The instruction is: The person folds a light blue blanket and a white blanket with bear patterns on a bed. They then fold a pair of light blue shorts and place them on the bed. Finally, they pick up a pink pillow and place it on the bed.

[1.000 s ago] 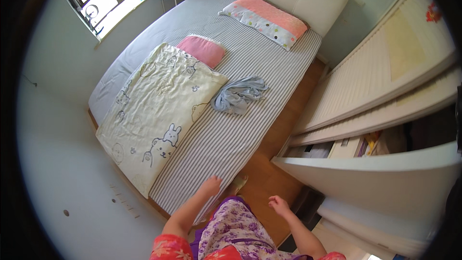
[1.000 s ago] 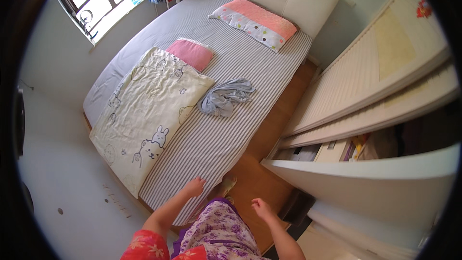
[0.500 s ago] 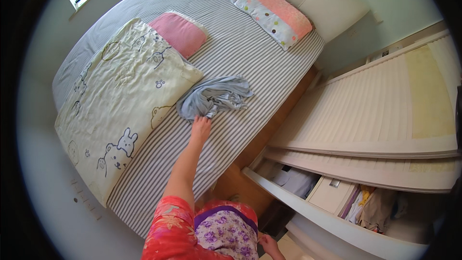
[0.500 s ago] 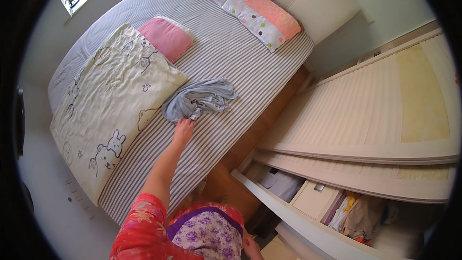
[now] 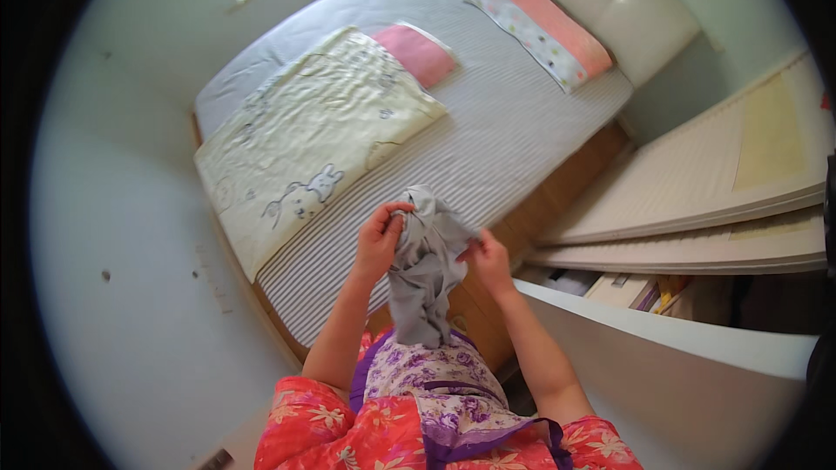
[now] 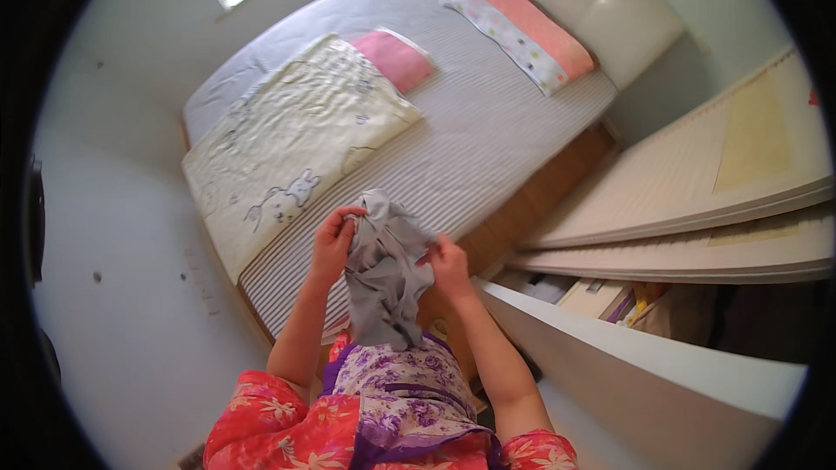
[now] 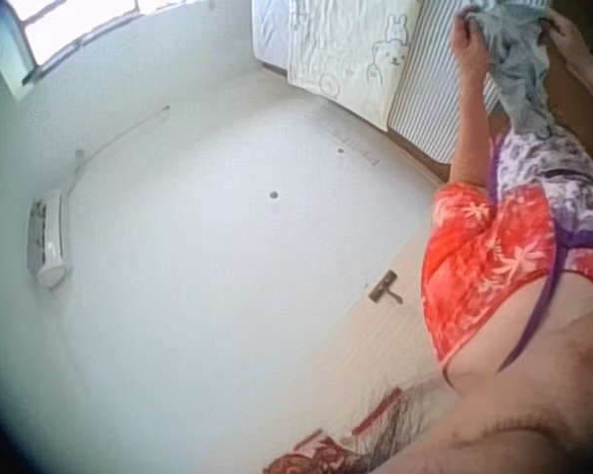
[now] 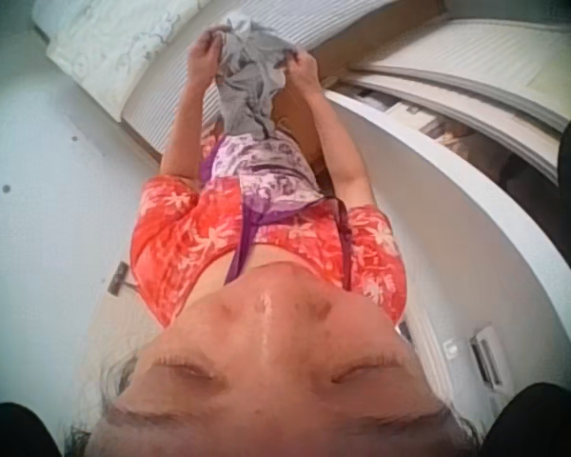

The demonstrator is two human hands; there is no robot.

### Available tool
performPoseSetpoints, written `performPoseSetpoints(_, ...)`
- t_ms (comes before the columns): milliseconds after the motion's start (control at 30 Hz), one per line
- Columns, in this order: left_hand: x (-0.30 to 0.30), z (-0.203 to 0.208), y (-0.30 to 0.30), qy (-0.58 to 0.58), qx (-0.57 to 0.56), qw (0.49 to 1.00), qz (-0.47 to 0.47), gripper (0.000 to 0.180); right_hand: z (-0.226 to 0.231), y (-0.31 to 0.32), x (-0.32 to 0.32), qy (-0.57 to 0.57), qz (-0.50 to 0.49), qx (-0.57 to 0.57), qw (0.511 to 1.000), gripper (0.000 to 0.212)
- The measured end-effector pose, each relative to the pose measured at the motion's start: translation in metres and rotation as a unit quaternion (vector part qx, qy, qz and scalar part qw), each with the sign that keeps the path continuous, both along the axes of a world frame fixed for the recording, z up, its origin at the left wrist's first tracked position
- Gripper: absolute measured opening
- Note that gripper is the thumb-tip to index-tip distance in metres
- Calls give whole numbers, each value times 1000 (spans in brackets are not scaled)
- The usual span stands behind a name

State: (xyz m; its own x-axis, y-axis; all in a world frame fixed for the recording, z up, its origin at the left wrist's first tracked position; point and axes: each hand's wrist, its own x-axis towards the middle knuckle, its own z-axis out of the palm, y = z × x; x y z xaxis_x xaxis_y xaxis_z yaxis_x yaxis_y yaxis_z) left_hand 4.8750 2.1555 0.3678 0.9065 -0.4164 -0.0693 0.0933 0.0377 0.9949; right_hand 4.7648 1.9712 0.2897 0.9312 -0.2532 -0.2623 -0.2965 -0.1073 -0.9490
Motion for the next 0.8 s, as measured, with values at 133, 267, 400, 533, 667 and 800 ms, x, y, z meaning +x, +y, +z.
performPoseSetpoints(133,-22,59,83,-109,95,979,145,14,32,2,-9,-186,-136,-47,972,24)
performPoseSetpoints(267,-63,94,153,-211,193,920,267,12,82,14,-7,-180,-97,38,978,15)
performPoseSetpoints(400,-90,127,208,-214,195,899,330,13,159,50,-14,-44,125,362,923,16)
performPoseSetpoints(533,-82,133,235,-236,67,917,314,31,197,111,-25,6,209,546,811,33)
performPoseSetpoints(667,-85,126,230,-254,333,870,259,68,239,174,-11,-131,284,542,780,50)
performPoseSetpoints(800,-113,121,164,-130,179,974,47,48,225,210,20,-210,300,224,903,51)
